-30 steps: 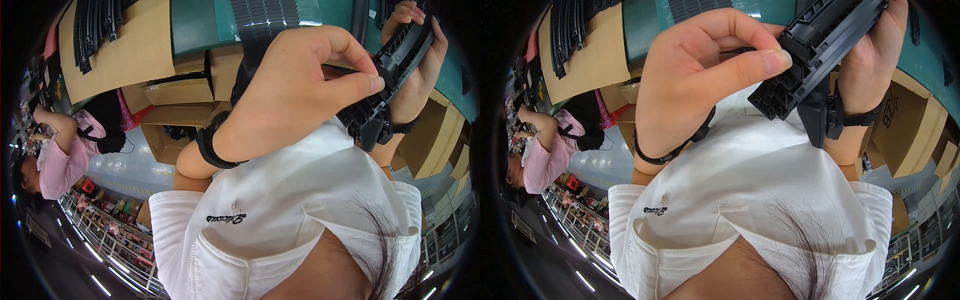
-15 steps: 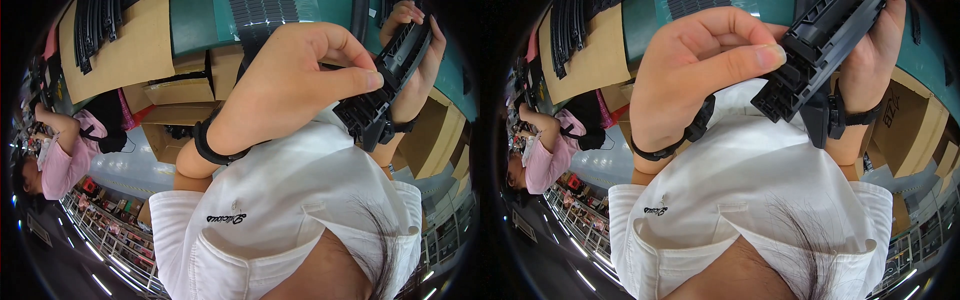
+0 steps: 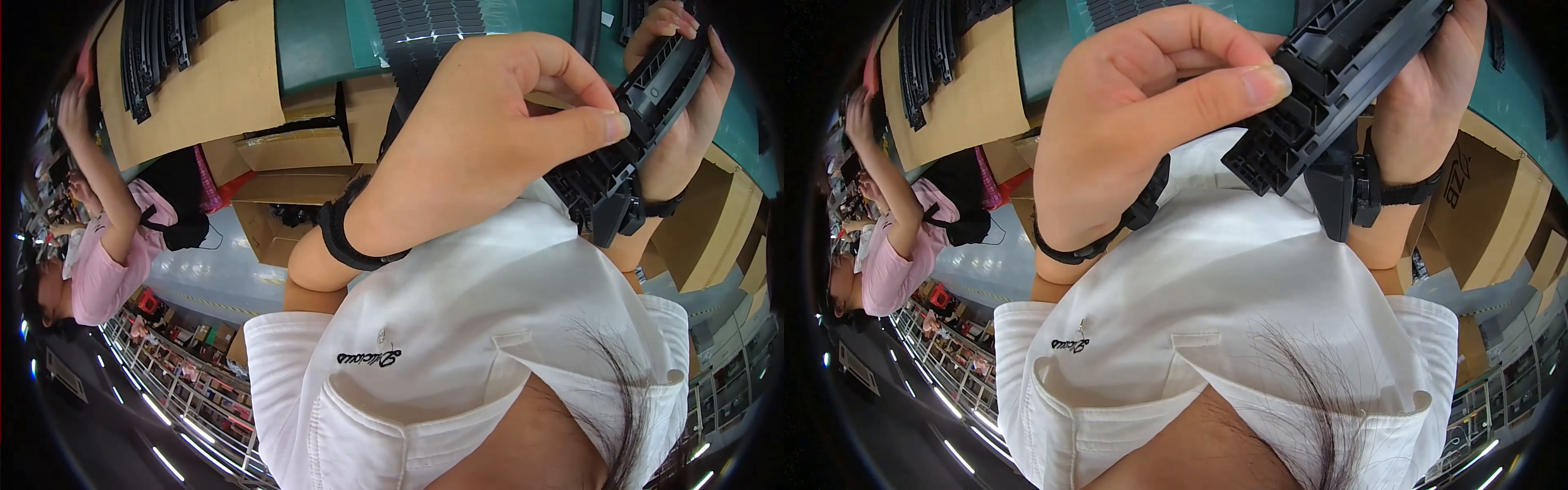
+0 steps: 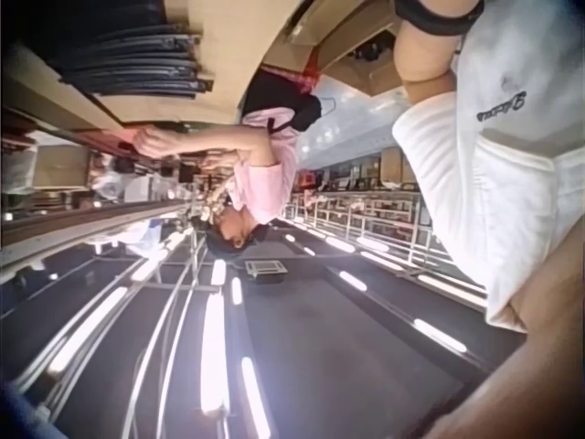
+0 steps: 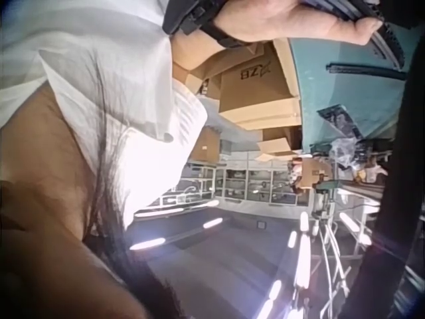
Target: The person peels a sticker from a sheet and applies it to a black plastic component by hand. After repeating this, they set the component down, pick up a different black plastic component, and apply another sticker to it.
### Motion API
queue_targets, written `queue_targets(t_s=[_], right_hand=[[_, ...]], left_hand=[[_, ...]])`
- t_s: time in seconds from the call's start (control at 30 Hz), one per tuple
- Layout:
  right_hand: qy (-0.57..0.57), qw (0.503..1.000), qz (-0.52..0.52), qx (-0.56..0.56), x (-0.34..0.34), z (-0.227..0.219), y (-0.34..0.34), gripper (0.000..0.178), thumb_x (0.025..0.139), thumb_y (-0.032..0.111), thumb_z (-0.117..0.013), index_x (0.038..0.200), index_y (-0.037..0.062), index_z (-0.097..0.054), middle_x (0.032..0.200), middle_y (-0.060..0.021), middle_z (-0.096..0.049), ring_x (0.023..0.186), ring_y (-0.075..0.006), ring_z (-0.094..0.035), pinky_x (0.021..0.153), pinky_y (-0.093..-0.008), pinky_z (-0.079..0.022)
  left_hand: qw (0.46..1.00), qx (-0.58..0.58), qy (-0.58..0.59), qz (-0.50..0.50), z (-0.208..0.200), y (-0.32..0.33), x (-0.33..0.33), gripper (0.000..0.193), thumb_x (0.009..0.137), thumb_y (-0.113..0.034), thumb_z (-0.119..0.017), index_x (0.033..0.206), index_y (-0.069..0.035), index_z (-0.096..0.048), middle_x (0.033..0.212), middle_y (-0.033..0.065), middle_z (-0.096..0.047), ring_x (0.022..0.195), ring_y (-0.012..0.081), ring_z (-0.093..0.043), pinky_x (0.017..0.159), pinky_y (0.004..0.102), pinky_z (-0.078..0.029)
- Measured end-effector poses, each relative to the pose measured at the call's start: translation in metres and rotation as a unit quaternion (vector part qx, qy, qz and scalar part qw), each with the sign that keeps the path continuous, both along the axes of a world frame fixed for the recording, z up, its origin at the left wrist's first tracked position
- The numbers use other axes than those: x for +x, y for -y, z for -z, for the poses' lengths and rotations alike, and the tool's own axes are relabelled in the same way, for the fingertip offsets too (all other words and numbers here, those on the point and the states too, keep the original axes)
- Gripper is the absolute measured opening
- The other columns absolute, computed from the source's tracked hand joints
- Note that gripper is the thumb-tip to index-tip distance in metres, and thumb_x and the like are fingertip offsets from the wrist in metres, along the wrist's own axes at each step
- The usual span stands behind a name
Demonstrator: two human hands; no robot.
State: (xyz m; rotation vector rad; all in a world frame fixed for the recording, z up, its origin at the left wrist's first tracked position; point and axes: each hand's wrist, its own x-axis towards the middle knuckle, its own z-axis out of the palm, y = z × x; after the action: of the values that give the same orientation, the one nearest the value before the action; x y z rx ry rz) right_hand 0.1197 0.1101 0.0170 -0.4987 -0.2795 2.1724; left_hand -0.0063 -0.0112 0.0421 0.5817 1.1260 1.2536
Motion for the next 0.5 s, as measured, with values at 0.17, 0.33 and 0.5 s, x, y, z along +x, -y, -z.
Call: queue_targets(t_s=[0.17,0.33,0.5], right_hand=[[0.016,1.0,0.008,0.02,0.0015,0.0011,-0.0006,0.016,0.088,0.018,-0.057,0.09,0.004,-0.05,0.079,-0.0046,-0.058,0.072,-0.0136,-0.061,0.074,-0.0229,-0.055],[0.031,0.998,0.021,0.046,0.0,-0.0019,0.0041,0.016,0.088,0.019,-0.058,0.091,0.0046,-0.05,0.08,-0.0043,-0.058,0.073,-0.0128,-0.061,0.074,-0.0219,-0.054],[0.046,0.997,0.032,0.058,0.001,0.0006,0.0038,0.016,0.088,0.018,-0.058,0.091,0.0051,-0.049,0.081,-0.0039,-0.058,0.074,-0.0123,-0.061,0.074,-0.0215,-0.054]], left_hand=[[1.0,0.003,0.017,-0.013,0.0007,-0.0004,0.0014,0.017,0.078,-0.01,-0.066,0.084,0.005,-0.06,0.073,0.0046,-0.062,0.067,0.0075,-0.058,0.06,0.0204,-0.046],[1.0,0.007,-0.001,-0.008,0.0001,-0.0013,0.0016,0.018,0.078,-0.011,-0.066,0.084,0.005,-0.06,0.073,0.0048,-0.062,0.067,0.0078,-0.058,0.06,0.0205,-0.046],[1.0,0.007,-0.002,-0.011,-0.0007,-0.0011,0.0015,0.018,0.078,-0.011,-0.067,0.084,0.005,-0.06,0.073,0.0051,-0.062,0.068,0.008,-0.058,0.06,0.0206,-0.046]])
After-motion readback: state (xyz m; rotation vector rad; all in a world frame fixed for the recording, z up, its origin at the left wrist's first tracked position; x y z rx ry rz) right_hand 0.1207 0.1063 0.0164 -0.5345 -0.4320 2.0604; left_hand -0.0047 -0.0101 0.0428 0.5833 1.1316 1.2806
